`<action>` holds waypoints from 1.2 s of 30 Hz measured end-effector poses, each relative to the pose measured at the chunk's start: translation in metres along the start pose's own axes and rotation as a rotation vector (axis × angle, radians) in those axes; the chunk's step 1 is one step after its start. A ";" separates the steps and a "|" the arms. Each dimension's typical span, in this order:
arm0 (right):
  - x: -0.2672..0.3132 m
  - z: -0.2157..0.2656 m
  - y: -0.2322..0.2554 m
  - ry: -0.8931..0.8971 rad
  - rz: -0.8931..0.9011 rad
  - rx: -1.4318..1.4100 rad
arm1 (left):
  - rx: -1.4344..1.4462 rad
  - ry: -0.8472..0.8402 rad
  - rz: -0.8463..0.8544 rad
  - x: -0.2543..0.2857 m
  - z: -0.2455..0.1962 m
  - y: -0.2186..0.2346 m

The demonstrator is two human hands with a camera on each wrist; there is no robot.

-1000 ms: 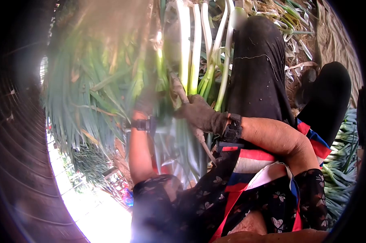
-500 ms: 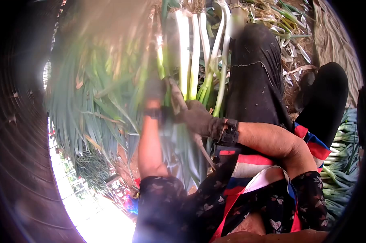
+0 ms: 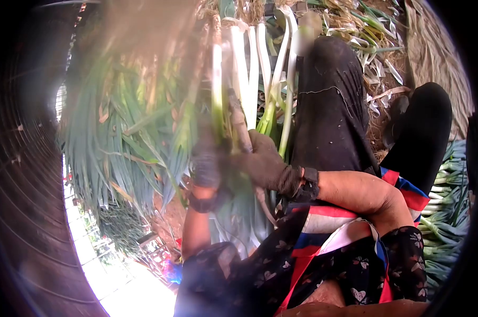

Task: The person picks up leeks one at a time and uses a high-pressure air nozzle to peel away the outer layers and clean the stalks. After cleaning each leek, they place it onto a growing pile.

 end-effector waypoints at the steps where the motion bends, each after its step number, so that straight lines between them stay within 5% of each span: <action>1: 0.003 0.004 0.003 0.011 -0.033 -0.040 | -0.168 -0.188 -0.055 0.007 -0.004 0.000; 3: 0.001 -0.004 0.010 -0.018 -0.037 -0.088 | -0.500 -0.566 -0.175 0.025 0.009 -0.016; 5: -0.001 -0.007 0.012 -0.042 -0.037 -0.117 | -0.658 -0.437 -0.045 0.020 0.020 -0.026; 7: -0.006 -0.006 0.016 -0.051 -0.043 -0.124 | -0.390 -0.418 -0.043 0.023 0.002 -0.018; 10: -0.015 0.001 0.020 0.025 -0.042 -0.019 | -0.526 -0.439 -0.085 0.030 -0.019 -0.014; 13: -0.040 0.011 0.021 0.290 -0.024 0.194 | -0.687 -0.678 -0.244 0.032 -0.030 -0.018; 16: -0.059 0.031 0.018 0.384 0.099 0.498 | -0.692 -0.508 -0.274 0.029 -0.020 -0.024; 18: -0.061 0.046 0.022 0.344 0.040 0.440 | -0.585 -0.470 -0.266 0.030 -0.019 -0.023; 22: -0.086 0.067 0.022 0.776 0.092 0.914 | -0.513 -0.426 -0.305 0.035 -0.021 -0.019; 27: -0.089 0.056 0.033 0.339 0.113 0.294 | -0.555 -0.565 -0.326 0.037 -0.034 -0.016; 28: -0.087 0.051 0.030 0.371 0.113 0.348 | -0.532 -0.570 -0.322 0.036 -0.029 -0.016; 30: -0.076 0.052 0.024 0.725 0.077 0.722 | -0.487 -0.585 -0.318 0.032 -0.017 -0.019; 36: -0.070 0.047 0.024 0.776 0.147 0.694 | -0.177 -0.411 -0.041 0.008 0.018 -0.023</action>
Point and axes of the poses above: each hand's wrist, its own x-axis away from the middle knuckle, its own y-axis out of the back of the hand, z = x × y, the point moved 5 cm from there along -x, towards the middle knuckle, and after that the axes turned 13 degrees about -x, right-handed, at the moved point
